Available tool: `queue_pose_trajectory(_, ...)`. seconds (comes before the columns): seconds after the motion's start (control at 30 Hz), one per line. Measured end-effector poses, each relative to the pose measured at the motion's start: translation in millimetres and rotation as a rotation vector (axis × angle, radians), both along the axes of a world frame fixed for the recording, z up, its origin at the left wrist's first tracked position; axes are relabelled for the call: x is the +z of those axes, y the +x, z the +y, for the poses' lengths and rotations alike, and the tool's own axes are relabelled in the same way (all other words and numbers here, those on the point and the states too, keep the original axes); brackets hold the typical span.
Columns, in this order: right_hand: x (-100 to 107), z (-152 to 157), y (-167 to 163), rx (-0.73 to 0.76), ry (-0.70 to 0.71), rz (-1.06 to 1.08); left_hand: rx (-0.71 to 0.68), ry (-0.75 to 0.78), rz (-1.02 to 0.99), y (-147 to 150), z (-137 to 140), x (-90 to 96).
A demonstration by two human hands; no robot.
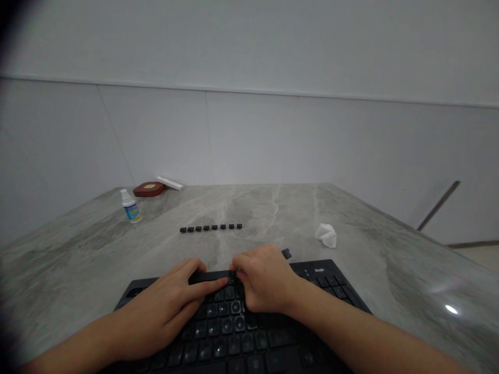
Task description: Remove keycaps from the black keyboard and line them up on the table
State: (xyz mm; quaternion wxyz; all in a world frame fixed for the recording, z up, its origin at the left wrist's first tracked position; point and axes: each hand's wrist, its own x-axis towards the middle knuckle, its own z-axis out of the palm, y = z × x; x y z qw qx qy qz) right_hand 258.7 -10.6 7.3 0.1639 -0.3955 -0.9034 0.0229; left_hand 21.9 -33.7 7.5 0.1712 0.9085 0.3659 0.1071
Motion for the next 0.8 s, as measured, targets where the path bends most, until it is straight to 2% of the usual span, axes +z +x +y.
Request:
queue_pose_trajectory(0.17, 1.0, -1.4, 0.3, -0.081, -0.081, 0.019, -0.01, 0.008, 0.0, -1.7, 0.6, -2.7)
queue_pose_trajectory(0.47, 3.9, 1.6, -0.4, -0.134, -0.18, 0.036, -0.002, 0.017, -0.017, -0.5, 0.1, -1.4)
queue_pose_trajectory(0.7, -0.4, -4.5, -4.2, -0.089, -0.098, 0.054, -0.002, 0.008, 0.016, 0.5, -1.2, 0.8)
queue_pose_trajectory(0.8, 0.4, -3.8, -4.3, -0.098, -0.126, 0.038, 0.0, 0.004, 0.011, 0.2, -1.4, 0.4)
